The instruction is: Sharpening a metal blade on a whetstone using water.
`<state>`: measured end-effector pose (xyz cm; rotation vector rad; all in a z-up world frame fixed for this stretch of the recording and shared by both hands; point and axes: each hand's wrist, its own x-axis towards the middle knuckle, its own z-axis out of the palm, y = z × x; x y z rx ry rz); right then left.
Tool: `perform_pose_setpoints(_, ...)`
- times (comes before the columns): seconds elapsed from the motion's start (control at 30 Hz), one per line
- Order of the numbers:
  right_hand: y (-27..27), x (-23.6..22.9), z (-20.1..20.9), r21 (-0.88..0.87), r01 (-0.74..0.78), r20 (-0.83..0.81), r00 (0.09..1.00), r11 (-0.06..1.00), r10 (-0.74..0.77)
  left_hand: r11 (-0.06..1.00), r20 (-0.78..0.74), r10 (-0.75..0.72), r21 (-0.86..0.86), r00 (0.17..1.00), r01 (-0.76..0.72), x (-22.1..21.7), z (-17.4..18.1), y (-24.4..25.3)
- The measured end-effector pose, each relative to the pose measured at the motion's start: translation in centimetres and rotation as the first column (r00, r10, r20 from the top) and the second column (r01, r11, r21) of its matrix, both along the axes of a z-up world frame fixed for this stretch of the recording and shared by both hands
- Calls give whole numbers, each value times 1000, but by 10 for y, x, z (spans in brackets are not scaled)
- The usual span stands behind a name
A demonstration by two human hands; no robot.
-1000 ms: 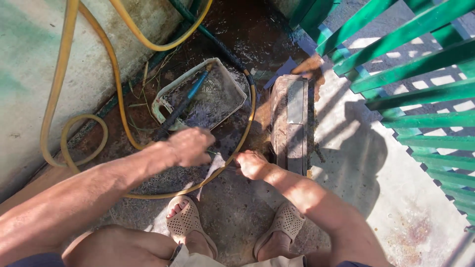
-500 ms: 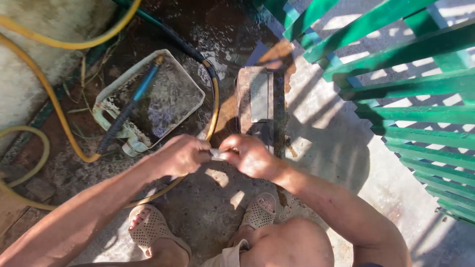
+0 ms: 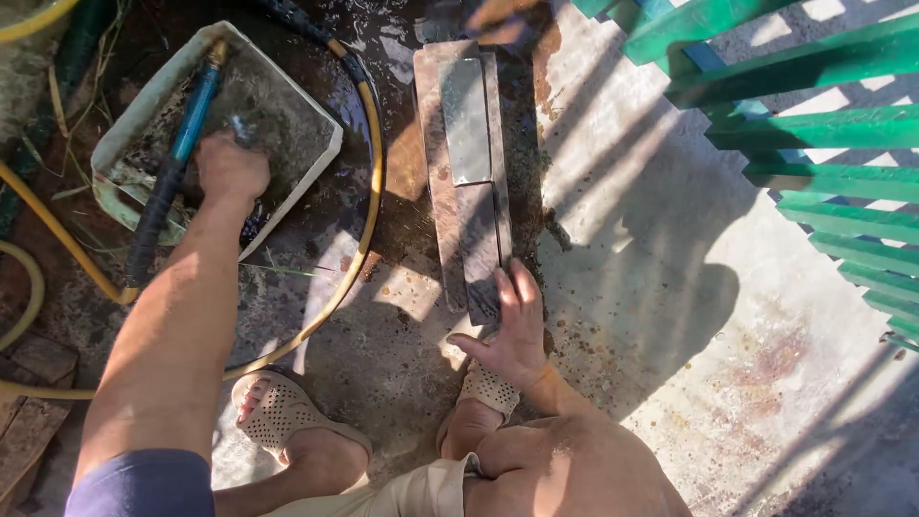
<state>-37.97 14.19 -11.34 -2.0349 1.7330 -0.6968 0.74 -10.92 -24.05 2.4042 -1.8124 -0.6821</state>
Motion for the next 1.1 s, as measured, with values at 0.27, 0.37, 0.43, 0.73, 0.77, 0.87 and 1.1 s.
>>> perform_pose_setpoints(0.27, 7, -26, -27, 52, -99, 107, 990, 994, 93, 951, -612, 307, 166, 729, -261, -6, 31, 10)
perform_pose_setpoints(0.37, 9, -24, -36, 40, -70, 129, 990, 997, 64, 985, -908, 136, 166, 396, 44, -47, 131, 39)
perform_pose_setpoints(0.43, 10, -8, -39, 21, -31, 146, 989, 999, 28, 972, -948, -120, -52, 295, 229, -80, 98, 81)
perform_pose_setpoints(0.73, 0, -30, -31, 184, 153, 358, 910, 971, -211, 791, -692, -67, 403, 719, 461, -176, 133, 116)
perform_pose_setpoints(0.77, -11, -34, -30, 188, 206, 312, 914, 960, -257, 744, -631, -8, 514, 775, 426, -178, 145, 110)
perform_pose_setpoints(0.87, -36, -21, -10, 249, 225, 481, 815, 942, -322, 791, -782, -179, 247, 598, 559, -160, 121, 127)
perform_pose_setpoints(1.1, -70, -18, 47, 365, -453, 592, 787, 813, 173, 625, -705, -379, 282, 599, 728, -166, 221, 103)
